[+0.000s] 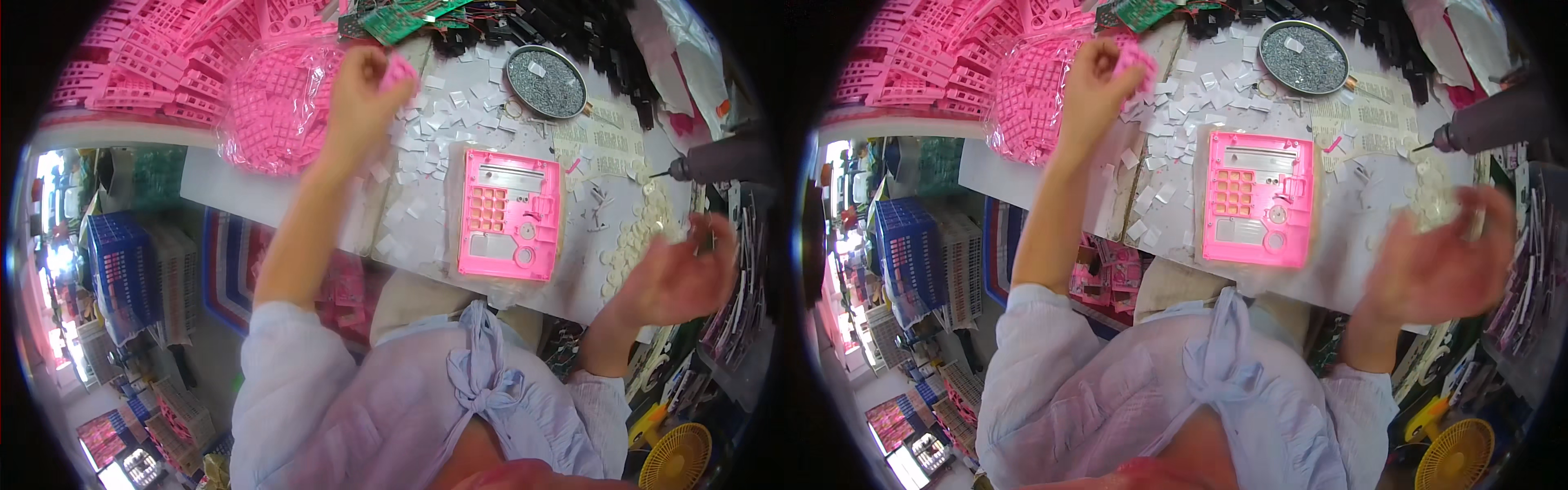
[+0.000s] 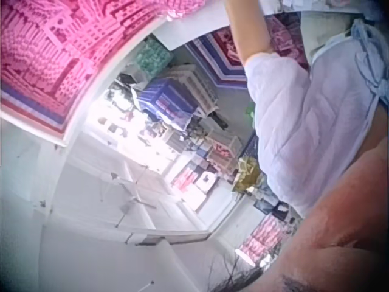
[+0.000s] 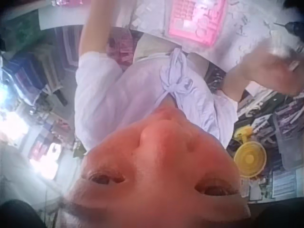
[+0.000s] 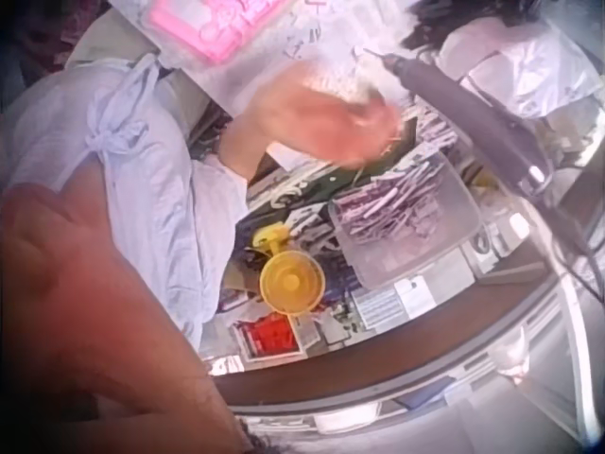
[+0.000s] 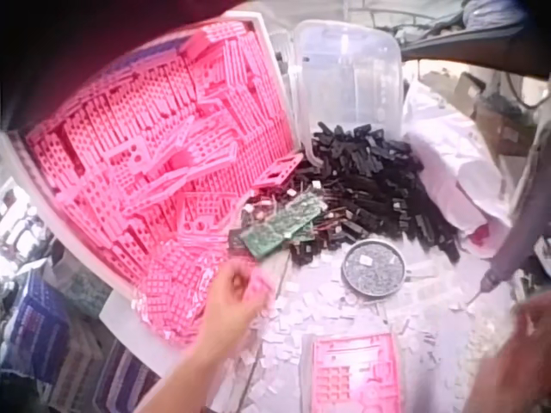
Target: Assembling the internal electronic components and outer casing of a plastic toy piggy bank using an electric screwdriver.
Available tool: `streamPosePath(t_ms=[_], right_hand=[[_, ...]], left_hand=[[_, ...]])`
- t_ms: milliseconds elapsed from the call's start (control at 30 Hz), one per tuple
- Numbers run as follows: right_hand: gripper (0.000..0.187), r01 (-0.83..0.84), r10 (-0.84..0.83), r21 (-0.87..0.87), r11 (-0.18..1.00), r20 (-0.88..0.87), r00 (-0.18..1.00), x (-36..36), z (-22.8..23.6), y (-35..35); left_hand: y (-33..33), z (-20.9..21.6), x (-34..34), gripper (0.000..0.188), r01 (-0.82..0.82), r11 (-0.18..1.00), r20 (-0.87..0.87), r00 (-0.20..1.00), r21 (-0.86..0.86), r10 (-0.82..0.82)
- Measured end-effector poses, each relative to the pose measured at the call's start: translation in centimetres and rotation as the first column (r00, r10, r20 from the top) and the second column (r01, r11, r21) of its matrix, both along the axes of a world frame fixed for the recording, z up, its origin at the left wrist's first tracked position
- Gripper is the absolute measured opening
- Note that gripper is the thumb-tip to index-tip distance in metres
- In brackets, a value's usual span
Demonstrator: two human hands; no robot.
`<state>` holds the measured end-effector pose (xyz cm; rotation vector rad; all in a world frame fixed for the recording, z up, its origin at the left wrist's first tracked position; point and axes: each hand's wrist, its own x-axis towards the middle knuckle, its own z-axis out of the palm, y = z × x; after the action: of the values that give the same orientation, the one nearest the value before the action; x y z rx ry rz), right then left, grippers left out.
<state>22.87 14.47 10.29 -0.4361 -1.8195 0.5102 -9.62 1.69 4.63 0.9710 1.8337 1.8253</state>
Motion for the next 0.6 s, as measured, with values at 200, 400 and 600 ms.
streamPosePath(t_ms=[200, 400, 600], right_hand=[[0.049, -0.447, 0.47, -0.152, 0.881, 0.374, 0.799, -7.4, -3.5, -6.0], [0.034, -0.426, 0.685, -0.622, 0.657, 0.256, 0.682, -8.2, -4.1, -5.7], [0.022, -0.356, 0.818, -0.887, 0.295, 0.041, 0.574, -3.9, -5.2, -3.9]], left_hand=[[-4.9, 0.5, 10.1, 0.026, 0.206, 0.974, 0.333, 0.915, 0.098, -0.227], [-7.9, 0.1, 12.3, 0.021, 0.225, 0.962, 0.359, 0.894, 0.156, -0.268], [-10.5, 2.3, 12.8, 0.025, 0.419, 0.902, 0.362, 0.86, -0.1, -0.359]])
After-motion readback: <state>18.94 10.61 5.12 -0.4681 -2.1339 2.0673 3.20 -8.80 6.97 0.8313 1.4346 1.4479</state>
